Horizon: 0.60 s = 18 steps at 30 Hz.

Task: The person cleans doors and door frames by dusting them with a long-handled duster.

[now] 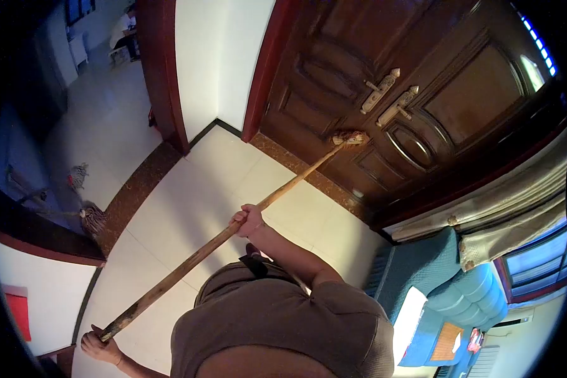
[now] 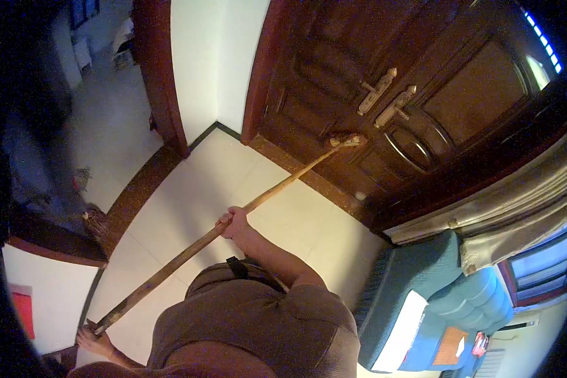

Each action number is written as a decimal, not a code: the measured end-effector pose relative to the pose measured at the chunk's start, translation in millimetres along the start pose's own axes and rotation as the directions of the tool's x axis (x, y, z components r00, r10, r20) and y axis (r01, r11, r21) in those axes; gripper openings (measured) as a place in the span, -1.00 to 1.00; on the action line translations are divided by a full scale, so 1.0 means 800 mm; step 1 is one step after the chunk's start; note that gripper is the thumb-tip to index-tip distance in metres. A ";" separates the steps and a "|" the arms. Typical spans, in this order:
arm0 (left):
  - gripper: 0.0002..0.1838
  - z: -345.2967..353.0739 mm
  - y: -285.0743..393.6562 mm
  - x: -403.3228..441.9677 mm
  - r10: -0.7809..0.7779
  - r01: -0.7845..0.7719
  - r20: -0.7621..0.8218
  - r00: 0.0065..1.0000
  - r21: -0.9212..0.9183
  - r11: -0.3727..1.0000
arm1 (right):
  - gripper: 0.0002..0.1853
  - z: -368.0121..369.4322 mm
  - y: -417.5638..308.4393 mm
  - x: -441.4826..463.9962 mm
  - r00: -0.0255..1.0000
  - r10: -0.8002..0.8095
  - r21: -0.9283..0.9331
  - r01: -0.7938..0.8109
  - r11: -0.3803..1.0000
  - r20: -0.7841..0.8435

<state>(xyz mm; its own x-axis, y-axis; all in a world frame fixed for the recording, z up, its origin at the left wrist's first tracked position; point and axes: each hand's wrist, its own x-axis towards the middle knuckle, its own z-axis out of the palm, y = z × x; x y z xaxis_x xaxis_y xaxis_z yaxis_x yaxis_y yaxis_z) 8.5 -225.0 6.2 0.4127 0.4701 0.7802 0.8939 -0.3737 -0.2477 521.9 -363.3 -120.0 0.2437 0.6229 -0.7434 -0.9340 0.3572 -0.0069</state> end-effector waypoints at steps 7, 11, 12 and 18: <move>-0.70 -0.036 -0.041 -0.042 -0.103 0.105 0.047 0.994 -0.039 0.994 | -0.69 0.014 0.039 -0.005 0.996 -0.032 -0.131 0.042 0.991 0.082; -0.68 -0.048 -0.060 -0.087 -0.074 0.076 0.078 0.994 -0.028 0.997 | -0.72 0.037 0.066 -0.005 0.987 0.043 -0.187 -0.013 0.982 0.153; -0.68 -0.053 -0.059 -0.103 -0.132 0.130 0.102 0.986 0.030 0.991 | -0.72 0.044 0.072 -0.001 0.992 0.043 -0.219 -0.015 0.976 0.122; -0.69 -0.045 -0.036 -0.200 -0.338 0.318 0.197 0.921 0.126 0.940 | -0.73 0.071 0.090 0.013 0.997 0.031 -0.356 -0.002 0.935 0.075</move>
<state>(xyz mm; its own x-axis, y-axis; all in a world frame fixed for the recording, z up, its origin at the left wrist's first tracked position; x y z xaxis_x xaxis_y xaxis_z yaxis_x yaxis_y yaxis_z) -89.5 -318.0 -90.6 0.1125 0.7160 0.6889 0.9932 -0.1012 -0.0571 472.6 -291.3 -90.4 0.2337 0.6841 -0.6909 -0.9664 0.0849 -0.2427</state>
